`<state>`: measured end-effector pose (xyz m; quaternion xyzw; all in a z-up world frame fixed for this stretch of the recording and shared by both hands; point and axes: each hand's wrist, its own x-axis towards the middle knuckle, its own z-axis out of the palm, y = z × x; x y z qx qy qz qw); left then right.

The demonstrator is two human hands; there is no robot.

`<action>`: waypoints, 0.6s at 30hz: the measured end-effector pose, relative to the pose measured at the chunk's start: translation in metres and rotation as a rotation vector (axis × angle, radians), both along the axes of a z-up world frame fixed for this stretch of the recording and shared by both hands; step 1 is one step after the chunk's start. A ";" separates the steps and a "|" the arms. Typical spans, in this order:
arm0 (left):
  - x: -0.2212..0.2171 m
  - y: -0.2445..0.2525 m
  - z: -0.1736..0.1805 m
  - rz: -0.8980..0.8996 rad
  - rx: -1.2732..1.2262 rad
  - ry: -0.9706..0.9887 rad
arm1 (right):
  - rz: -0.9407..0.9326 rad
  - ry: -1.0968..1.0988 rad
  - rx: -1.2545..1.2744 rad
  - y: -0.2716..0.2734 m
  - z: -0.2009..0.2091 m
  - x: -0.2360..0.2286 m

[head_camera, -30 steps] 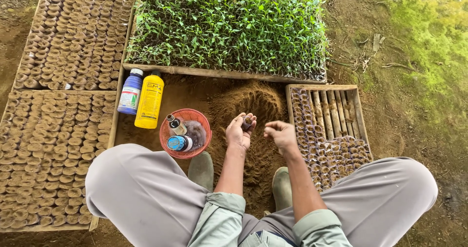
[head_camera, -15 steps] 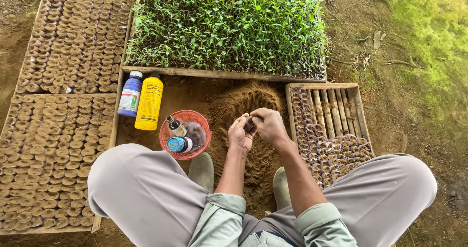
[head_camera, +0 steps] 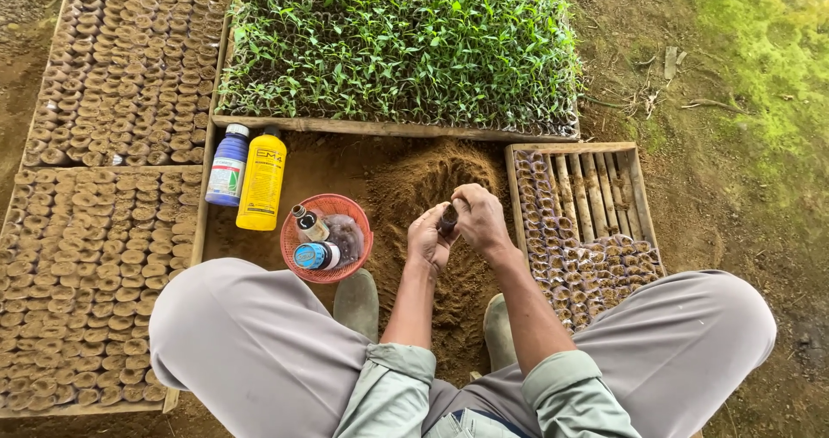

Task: Filling small paper seedling pots with soil and arranging them in a wooden tray for planting.

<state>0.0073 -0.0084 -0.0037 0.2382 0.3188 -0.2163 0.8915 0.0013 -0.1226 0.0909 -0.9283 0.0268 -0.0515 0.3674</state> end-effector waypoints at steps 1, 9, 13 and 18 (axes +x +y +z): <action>0.001 0.001 -0.003 -0.005 -0.003 0.010 | -0.054 -0.005 0.058 0.002 0.003 0.000; -0.003 0.004 0.020 -0.022 0.034 0.007 | -0.136 0.059 0.052 0.005 -0.003 -0.008; -0.001 0.003 0.014 -0.011 0.006 0.008 | -0.165 -0.085 0.092 0.007 0.006 -0.008; 0.000 0.005 0.015 0.036 -0.039 0.017 | -0.200 -0.176 0.121 0.014 0.013 -0.019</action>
